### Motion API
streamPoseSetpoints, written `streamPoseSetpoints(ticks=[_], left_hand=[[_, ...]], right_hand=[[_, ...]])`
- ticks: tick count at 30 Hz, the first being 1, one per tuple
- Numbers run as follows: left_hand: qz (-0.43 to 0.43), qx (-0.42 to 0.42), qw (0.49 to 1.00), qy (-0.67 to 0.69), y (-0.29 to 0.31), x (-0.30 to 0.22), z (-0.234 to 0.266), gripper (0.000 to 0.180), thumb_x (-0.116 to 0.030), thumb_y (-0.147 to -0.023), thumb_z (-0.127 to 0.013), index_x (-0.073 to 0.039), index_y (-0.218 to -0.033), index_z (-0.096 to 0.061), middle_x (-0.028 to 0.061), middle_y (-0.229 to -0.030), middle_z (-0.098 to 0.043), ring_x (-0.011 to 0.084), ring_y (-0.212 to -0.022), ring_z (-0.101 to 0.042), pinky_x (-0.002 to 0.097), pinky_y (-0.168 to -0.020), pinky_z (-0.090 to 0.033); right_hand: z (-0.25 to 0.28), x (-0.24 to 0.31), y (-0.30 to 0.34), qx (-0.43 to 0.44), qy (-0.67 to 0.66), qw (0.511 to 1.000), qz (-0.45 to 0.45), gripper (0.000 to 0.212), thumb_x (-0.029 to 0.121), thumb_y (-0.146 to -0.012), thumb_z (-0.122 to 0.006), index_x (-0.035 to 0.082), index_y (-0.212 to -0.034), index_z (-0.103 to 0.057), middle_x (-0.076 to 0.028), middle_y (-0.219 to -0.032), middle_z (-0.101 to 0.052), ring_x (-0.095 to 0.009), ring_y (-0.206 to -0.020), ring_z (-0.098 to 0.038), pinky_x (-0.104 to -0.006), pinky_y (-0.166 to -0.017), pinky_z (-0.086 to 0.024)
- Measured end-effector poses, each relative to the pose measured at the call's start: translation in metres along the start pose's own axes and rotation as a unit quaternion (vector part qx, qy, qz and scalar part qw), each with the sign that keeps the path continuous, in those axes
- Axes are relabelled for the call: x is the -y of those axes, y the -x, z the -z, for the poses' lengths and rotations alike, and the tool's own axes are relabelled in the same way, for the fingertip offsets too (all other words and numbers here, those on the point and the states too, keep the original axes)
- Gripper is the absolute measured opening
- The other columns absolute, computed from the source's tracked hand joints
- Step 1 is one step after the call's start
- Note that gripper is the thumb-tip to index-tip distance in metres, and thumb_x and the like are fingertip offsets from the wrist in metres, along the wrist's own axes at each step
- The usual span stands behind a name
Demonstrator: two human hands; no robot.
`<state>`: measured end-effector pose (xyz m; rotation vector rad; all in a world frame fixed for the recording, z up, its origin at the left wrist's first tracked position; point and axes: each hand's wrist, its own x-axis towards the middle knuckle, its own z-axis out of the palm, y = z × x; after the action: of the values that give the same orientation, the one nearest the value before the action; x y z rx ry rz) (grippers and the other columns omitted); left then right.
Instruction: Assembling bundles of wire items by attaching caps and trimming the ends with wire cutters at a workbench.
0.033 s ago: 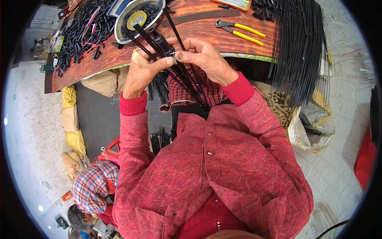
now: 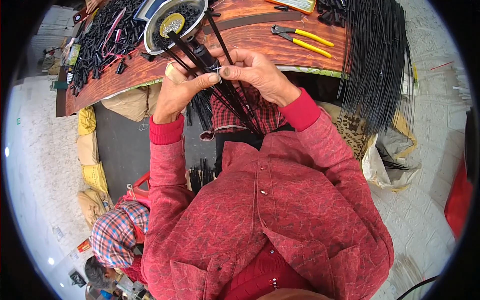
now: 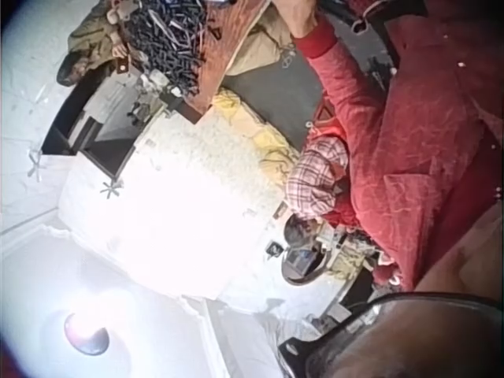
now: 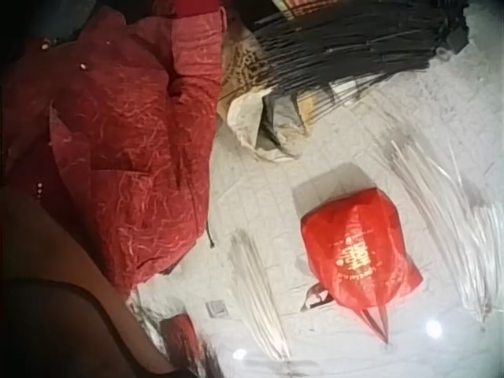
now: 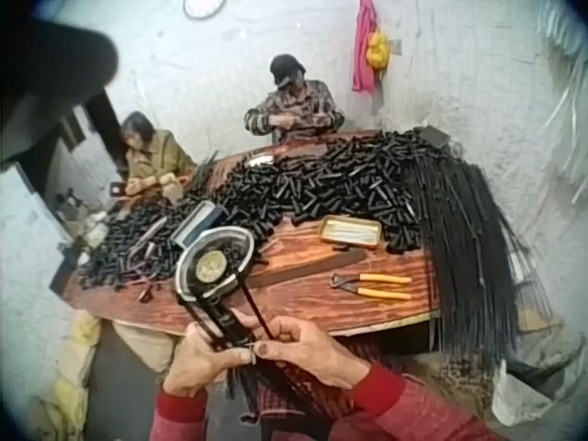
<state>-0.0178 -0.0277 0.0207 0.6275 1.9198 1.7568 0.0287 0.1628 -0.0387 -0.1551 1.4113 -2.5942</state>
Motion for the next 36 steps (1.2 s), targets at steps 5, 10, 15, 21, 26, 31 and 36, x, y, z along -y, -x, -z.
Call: streamPoseSetpoints(ticks=[5,10,15,21,26,31,36], left_hand=[[-0.018,0.017,0.997,-0.070,-0.002,-0.003,0.004,0.042,-0.005,-0.079,-0.077,-0.002,-0.119,-0.066,0.0015,-0.100,-0.069,0.0099,-0.088,-0.061,0.0258,-0.081,-0.049],[-0.058,-0.026,0.997,-0.048,-0.008,0.003,-0.010,0.042,-0.005,-0.083,-0.075,-0.004,-0.124,-0.065,0.0016,-0.101,-0.070,0.0080,-0.088,-0.061,0.0243,-0.080,-0.050],[-0.039,0.017,0.999,-0.014,-0.005,0.001,-0.005,0.044,-0.010,-0.087,-0.073,-0.002,-0.129,-0.061,0.0027,-0.107,-0.068,0.0110,-0.097,-0.061,0.0282,-0.090,-0.049],[-0.083,0.020,0.994,-0.067,-0.007,0.002,-0.002,0.040,-0.014,-0.091,-0.069,-0.002,-0.128,-0.061,0.0031,-0.105,-0.069,0.0112,-0.095,-0.062,0.0281,-0.087,-0.050],[-0.121,-0.042,0.985,-0.117,-0.008,0.018,-0.004,0.035,-0.014,-0.090,-0.069,-0.002,-0.122,-0.064,0.0042,-0.100,-0.070,0.0113,-0.089,-0.063,0.0279,-0.082,-0.052],[-0.081,-0.021,0.991,-0.107,-0.010,0.018,-0.004,0.040,-0.013,-0.089,-0.070,0.000,-0.125,-0.060,0.0039,-0.110,-0.065,0.0123,-0.100,-0.060,0.0281,-0.089,-0.048],[-0.057,-0.001,0.996,-0.069,-0.015,0.021,-0.001,0.051,-0.016,-0.091,-0.068,0.001,-0.136,-0.052,0.0092,-0.121,-0.063,0.0162,-0.108,-0.059,0.0318,-0.096,-0.047]], right_hand=[[0.004,0.010,-0.006,0.072,0.032,0.997,-0.018,0.033,0.027,-0.086,-0.077,0.004,-0.106,-0.063,0.004,-0.085,-0.061,-0.004,-0.072,-0.054,-0.0191,-0.061,-0.043],[0.011,0.007,-0.007,0.035,0.051,0.998,-0.030,0.037,0.028,-0.089,-0.074,0.002,-0.110,-0.059,0.003,-0.085,-0.061,-0.004,-0.072,-0.054,-0.0193,-0.061,-0.042],[0.015,0.007,-0.006,0.071,0.076,0.994,-0.034,0.046,0.029,-0.091,-0.070,0.002,-0.126,-0.056,0.003,-0.096,-0.061,-0.004,-0.083,-0.054,-0.0198,-0.071,-0.043],[0.018,0.000,-0.008,0.060,0.067,0.995,-0.035,0.050,0.030,-0.092,-0.070,0.003,-0.131,-0.054,0.004,-0.093,-0.059,-0.004,-0.079,-0.052,-0.0192,-0.069,-0.042],[0.012,0.004,-0.010,0.052,0.058,0.996,-0.046,0.057,0.034,-0.091,-0.070,0.004,-0.136,-0.052,0.006,-0.089,-0.057,-0.004,-0.076,-0.050,-0.0192,-0.065,-0.041],[0.010,0.000,-0.007,0.020,0.003,0.997,-0.079,0.035,0.038,-0.089,-0.071,0.010,-0.109,-0.064,0.008,-0.079,-0.053,-0.003,-0.070,-0.047,-0.0179,-0.059,-0.037],[0.024,-0.015,-0.015,0.047,-0.018,0.990,-0.133,0.042,0.041,-0.088,-0.072,0.010,-0.115,-0.064,0.008,-0.085,-0.057,-0.003,-0.075,-0.049,-0.0179,-0.064,-0.041]])
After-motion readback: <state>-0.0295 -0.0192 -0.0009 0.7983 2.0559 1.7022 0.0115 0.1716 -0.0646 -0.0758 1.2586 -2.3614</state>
